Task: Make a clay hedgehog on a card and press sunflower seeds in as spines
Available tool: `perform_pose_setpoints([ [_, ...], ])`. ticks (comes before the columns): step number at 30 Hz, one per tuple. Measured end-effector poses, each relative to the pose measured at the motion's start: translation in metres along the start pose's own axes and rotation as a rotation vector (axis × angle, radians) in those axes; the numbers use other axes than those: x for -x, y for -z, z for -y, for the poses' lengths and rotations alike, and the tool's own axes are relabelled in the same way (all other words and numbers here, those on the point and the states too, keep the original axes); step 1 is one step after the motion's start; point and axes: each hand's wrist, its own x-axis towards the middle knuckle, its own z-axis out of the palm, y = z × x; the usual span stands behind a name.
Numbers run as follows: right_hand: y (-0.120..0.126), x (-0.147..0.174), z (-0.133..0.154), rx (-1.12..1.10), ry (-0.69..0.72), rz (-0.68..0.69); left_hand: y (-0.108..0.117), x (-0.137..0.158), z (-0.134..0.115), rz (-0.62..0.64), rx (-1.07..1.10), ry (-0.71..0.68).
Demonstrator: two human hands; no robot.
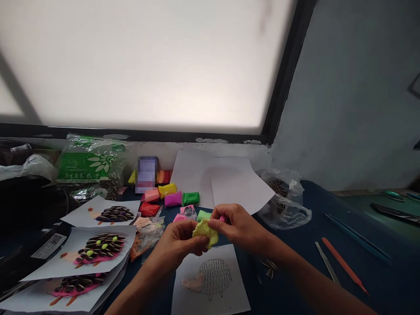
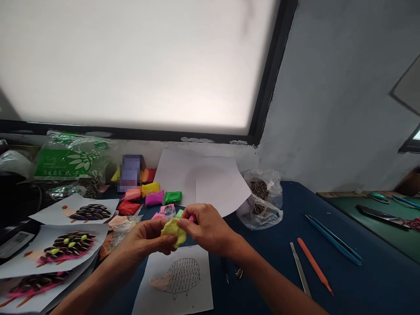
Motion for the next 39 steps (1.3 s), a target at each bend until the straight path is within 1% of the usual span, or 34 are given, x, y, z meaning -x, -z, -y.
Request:
perform_pose_setpoints([
  [5,0.007,-0.001,-0.003,-0.095,0.005,0.082,-0.001,0.001,0.001,-0.070,0.076,-0.010],
  [7,0.010,-0.001,-0.005,-0.100,-0.016,0.119,-0.002,0.001,0.001,-0.096,0.104,-0.013],
  [10,0.009,0.000,-0.006,-0.060,-0.057,0.148,-0.002,0.001,0.002,-0.082,0.133,0.000],
  [15,0.006,0.000,-0.005,0.007,-0.068,0.083,0.002,-0.001,0.003,-0.029,0.160,-0.007],
  [19,0.011,-0.001,-0.004,-0.045,-0.051,0.104,0.004,-0.002,0.004,-0.063,0.198,-0.028],
  [21,0.013,-0.001,-0.004,-0.041,-0.082,0.134,0.004,-0.002,0.004,-0.086,0.208,-0.032],
  [24,0.010,-0.001,-0.004,-0.075,-0.147,0.179,0.003,-0.001,0.002,-0.077,0.196,-0.034],
  [29,0.004,0.001,-0.003,-0.055,-0.086,0.165,0.003,0.000,-0.002,-0.048,0.151,0.010],
  [32,0.004,0.002,-0.002,-0.062,-0.061,0.173,0.004,0.001,-0.001,-0.077,0.138,0.007],
  [35,0.007,0.003,-0.002,-0.070,-0.044,0.156,0.003,0.000,-0.002,-0.108,0.170,-0.007],
  [39,0.007,0.003,-0.003,-0.079,-0.072,0.140,0.002,-0.001,-0.003,-0.115,0.219,-0.031],
])
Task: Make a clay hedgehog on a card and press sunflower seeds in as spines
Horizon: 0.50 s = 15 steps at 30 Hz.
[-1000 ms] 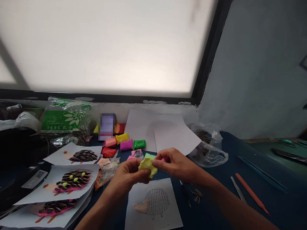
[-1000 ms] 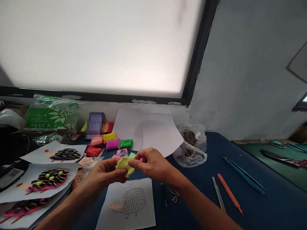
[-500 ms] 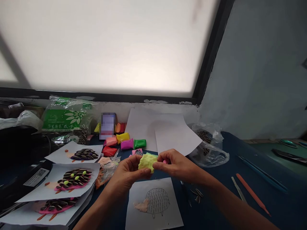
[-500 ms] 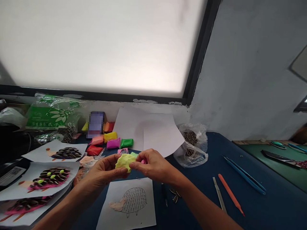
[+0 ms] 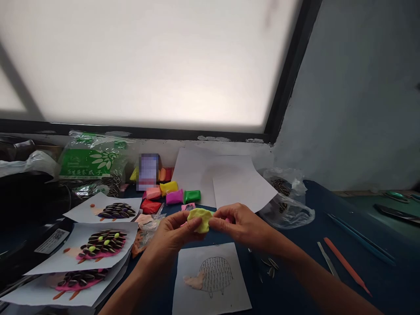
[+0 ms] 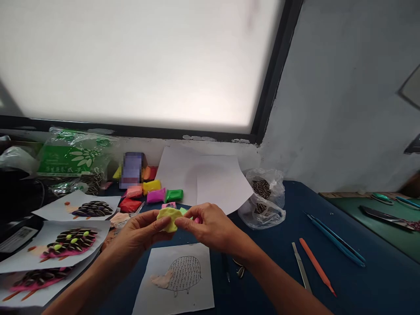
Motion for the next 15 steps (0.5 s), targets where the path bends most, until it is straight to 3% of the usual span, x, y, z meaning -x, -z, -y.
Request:
perform_pose_setpoints([
  [7,-0.0113,-0.0034,-0.0032,-0.190,-0.022,-0.016,-0.0019,-0.0007,0.0055,-0.043,0.056,-0.014],
  [15,-0.0030,-0.0008,0.0019,-0.131,-0.057,0.026,-0.0072,0.0018,0.0032,-0.129,0.107,-0.039],
])
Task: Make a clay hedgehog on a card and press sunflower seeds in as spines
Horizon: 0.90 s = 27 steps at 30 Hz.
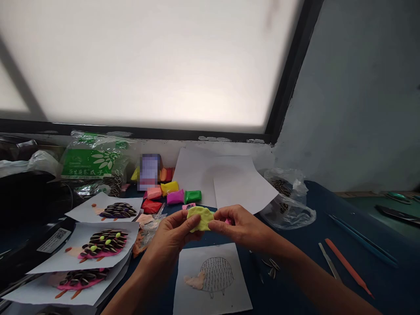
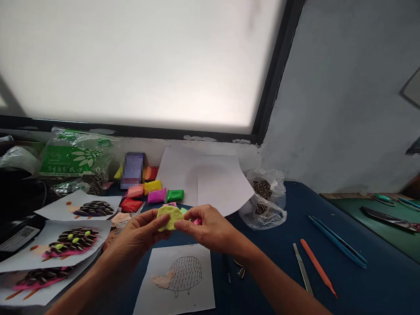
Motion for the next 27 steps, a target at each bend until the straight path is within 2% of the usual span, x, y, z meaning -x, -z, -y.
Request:
perform_pose_setpoints([
  [5,-0.009,-0.004,-0.005,-0.153,-0.021,-0.033,0.000,-0.002,0.004,0.023,0.001,-0.016],
  [9,-0.012,-0.004,-0.005,-0.154,-0.029,-0.083,0.002,-0.003,0.004,0.022,-0.015,-0.013],
  [13,-0.007,-0.001,-0.002,-0.176,-0.027,-0.037,0.002,-0.002,0.001,0.029,-0.006,0.013],
  [16,-0.007,-0.002,-0.001,-0.236,-0.053,0.027,0.000,-0.001,0.002,-0.010,0.031,-0.012],
  [22,-0.018,-0.008,-0.009,-0.370,-0.022,-0.062,0.000,-0.003,0.007,0.003,0.099,0.028],
  [27,-0.026,-0.009,-0.012,-0.446,-0.006,-0.048,0.002,-0.006,0.010,0.053,0.106,0.028],
])
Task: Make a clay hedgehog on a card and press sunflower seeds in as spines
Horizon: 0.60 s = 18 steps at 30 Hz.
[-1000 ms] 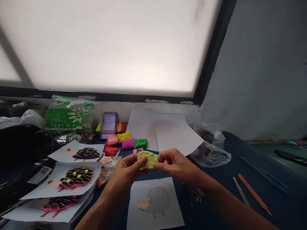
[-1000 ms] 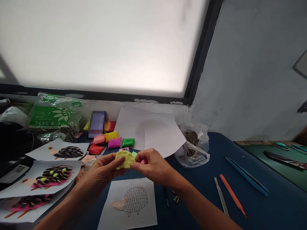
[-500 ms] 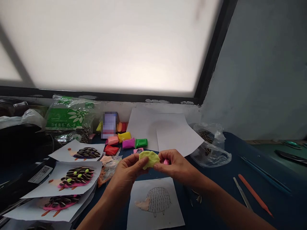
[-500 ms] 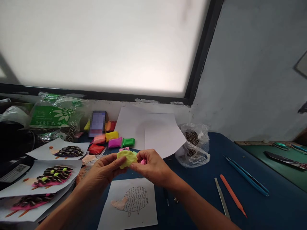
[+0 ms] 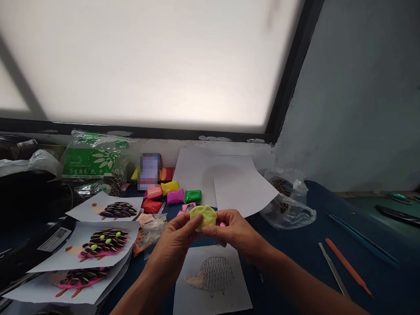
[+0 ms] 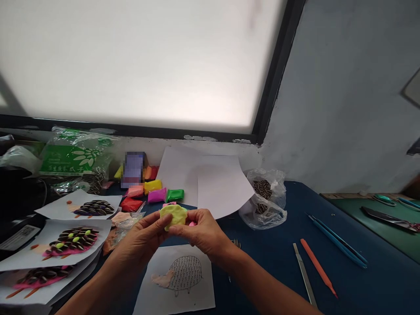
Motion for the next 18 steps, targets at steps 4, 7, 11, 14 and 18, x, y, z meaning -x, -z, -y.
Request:
perform_pose_setpoints([
  [4,-0.005,0.001,0.000,-0.021,0.009,-0.036,-0.001,0.000,0.003,-0.022,0.002,-0.019],
  [7,-0.007,0.003,0.000,-0.002,0.034,-0.051,-0.003,0.002,0.003,-0.055,0.006,-0.044],
  [11,-0.006,0.005,0.005,0.047,0.047,-0.026,-0.007,0.005,0.000,-0.075,0.015,-0.070],
  [14,-0.006,0.006,0.010,0.056,0.023,0.010,-0.008,0.006,-0.002,-0.078,0.031,-0.049],
  [18,-0.007,0.004,0.006,0.026,0.011,-0.018,-0.011,0.007,0.000,-0.088,0.033,-0.049],
])
